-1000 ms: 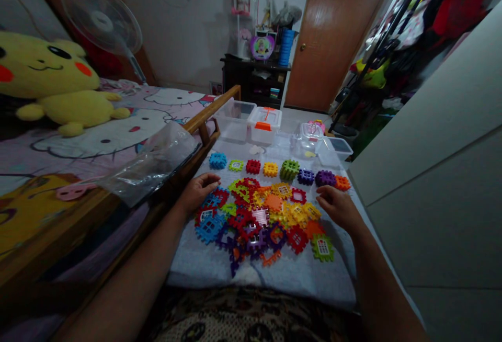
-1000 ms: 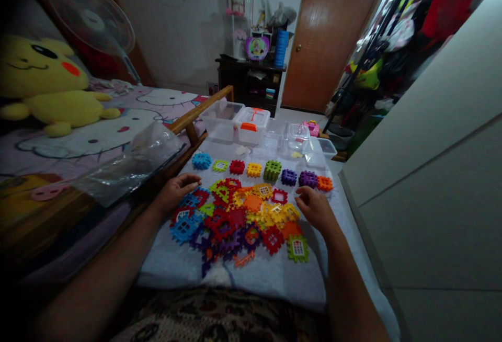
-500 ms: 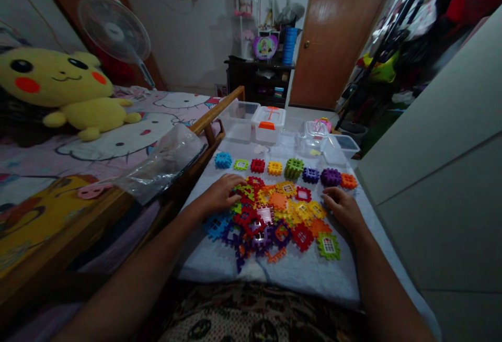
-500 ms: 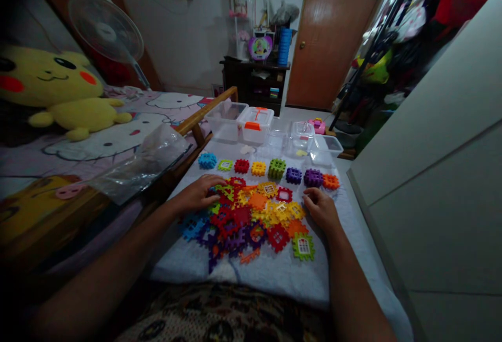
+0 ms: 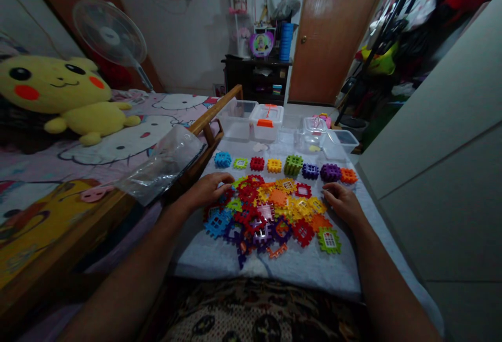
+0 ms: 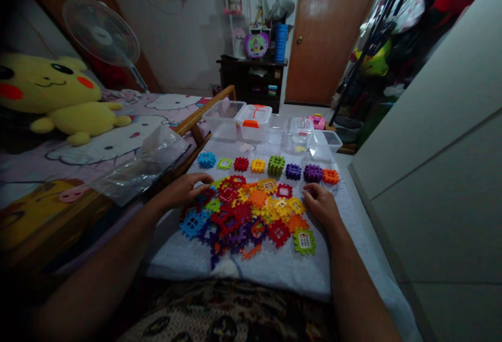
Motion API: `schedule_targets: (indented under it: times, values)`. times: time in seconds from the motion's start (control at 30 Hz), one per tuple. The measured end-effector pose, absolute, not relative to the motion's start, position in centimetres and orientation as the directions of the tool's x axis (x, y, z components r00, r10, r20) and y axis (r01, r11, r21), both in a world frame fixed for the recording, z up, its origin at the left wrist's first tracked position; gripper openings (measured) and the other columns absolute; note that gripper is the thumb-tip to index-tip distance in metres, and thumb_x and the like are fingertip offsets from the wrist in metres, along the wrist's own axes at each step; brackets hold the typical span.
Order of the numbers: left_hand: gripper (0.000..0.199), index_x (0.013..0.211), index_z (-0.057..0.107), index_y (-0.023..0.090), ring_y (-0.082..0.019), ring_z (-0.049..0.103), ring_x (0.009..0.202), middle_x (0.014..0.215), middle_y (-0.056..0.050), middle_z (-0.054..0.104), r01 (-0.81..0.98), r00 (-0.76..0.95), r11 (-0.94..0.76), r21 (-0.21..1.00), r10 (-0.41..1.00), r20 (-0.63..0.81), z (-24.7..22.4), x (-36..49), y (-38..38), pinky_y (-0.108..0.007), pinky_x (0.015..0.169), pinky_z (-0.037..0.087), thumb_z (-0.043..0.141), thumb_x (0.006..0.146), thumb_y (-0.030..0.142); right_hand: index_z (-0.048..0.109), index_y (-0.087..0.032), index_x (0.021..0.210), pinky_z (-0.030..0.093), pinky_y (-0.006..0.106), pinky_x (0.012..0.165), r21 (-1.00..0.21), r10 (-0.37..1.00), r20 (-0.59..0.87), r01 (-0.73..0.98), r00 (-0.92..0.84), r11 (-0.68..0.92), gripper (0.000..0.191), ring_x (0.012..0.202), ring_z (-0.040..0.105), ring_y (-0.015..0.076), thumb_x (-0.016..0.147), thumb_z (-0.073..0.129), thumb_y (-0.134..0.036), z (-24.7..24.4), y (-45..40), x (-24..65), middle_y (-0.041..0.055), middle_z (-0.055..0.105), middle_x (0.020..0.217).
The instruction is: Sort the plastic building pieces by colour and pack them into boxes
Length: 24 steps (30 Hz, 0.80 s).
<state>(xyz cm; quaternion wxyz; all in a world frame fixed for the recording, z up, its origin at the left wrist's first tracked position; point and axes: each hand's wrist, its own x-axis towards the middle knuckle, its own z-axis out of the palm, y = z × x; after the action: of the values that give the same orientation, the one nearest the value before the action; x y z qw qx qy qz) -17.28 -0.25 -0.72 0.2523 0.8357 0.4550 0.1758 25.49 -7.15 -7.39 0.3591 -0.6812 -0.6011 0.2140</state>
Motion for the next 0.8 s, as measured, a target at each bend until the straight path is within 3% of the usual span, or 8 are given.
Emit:
schedule_targets:
  times: [0.23,0.33,0.4,0.47,0.63,0.8]
  values:
    - [0.030,0.092,0.074,0.025,-0.025,0.067,0.088,0.093,-0.004,0.075,0.735,0.515,-0.417,0.534,0.856,-0.040,-0.4,-18.1,1.1,-0.033,0.082,0.049,0.048,0.084,0.038,0.067,-0.018,0.094,0.044,0.032,0.058,-0.745,0.973,0.129,0.666,0.193,-0.033,0.034,0.060,0.057,0.0184,0.078,0.055,-0.046,-7.3,-7.2,25.4,0.0016,0.062,0.067]
    - [0.027,0.088,0.075,0.022,-0.026,0.065,0.094,0.095,-0.008,0.072,0.792,0.555,-0.497,0.356,0.828,-0.078,-0.5,-17.4,1.5,-0.034,0.088,0.048,0.049,0.083,0.031,0.066,-0.019,0.094,0.044,0.032,0.059,-0.747,0.972,0.124,0.664,0.199,-0.041,0.035,0.061,0.057,0.0184,0.078,0.054,-0.047,-7.4,-7.2,25.5,0.0017,0.062,0.068]
    - [0.027,0.094,0.074,0.021,-0.026,0.062,0.102,0.102,-0.009,0.069,0.833,0.531,-0.514,0.204,0.846,-0.039,-0.4,-16.4,1.7,-0.038,0.094,0.045,0.050,0.084,0.028,0.067,-0.018,0.094,0.043,0.032,0.059,-0.743,0.972,0.127,0.668,0.200,-0.041,0.035,0.061,0.057,0.0183,0.077,0.054,-0.047,-7.5,-7.2,25.6,0.0019,0.062,0.068]
    - [0.029,0.105,0.071,0.021,-0.027,0.059,0.111,0.113,-0.010,0.067,0.841,0.529,-0.524,0.133,0.849,-0.001,-0.1,-14.9,1.8,-0.040,0.100,0.042,0.050,0.088,0.029,0.067,-0.018,0.094,0.043,0.031,0.060,-0.738,0.971,0.131,0.674,0.199,-0.038,0.035,0.061,0.056,0.0181,0.077,0.054,-0.046,-7.5,-7.2,25.6,0.0017,0.062,0.067]
    - [0.040,0.120,0.064,0.016,-0.027,0.056,0.121,0.127,-0.013,0.064,0.746,0.660,-0.640,0.183,0.746,-0.084,0.2,-10.5,2.8,-0.036,0.105,0.040,0.057,0.089,0.040,0.067,-0.018,0.093,0.043,0.031,0.059,-0.738,0.973,0.132,0.674,0.190,-0.032,0.035,0.061,0.057,0.0184,0.077,0.054,-0.046,-7.2,-7.2,25.5,0.0020,0.062,0.066]
    - [0.051,0.128,0.058,0.016,-0.027,0.061,0.116,0.128,-0.013,0.065,0.775,0.628,-0.585,0.239,0.754,-0.194,-0.3,-8.7,4.2,-0.031,0.096,0.045,0.064,0.082,0.037,0.067,-0.018,0.093,0.044,0.032,0.060,-0.732,0.974,0.134,0.680,0.184,-0.028,0.033,0.061,0.058,0.0185,0.077,0.053,-0.044,-7.2,-7.2,25.5,0.0029,0.064,0.068]
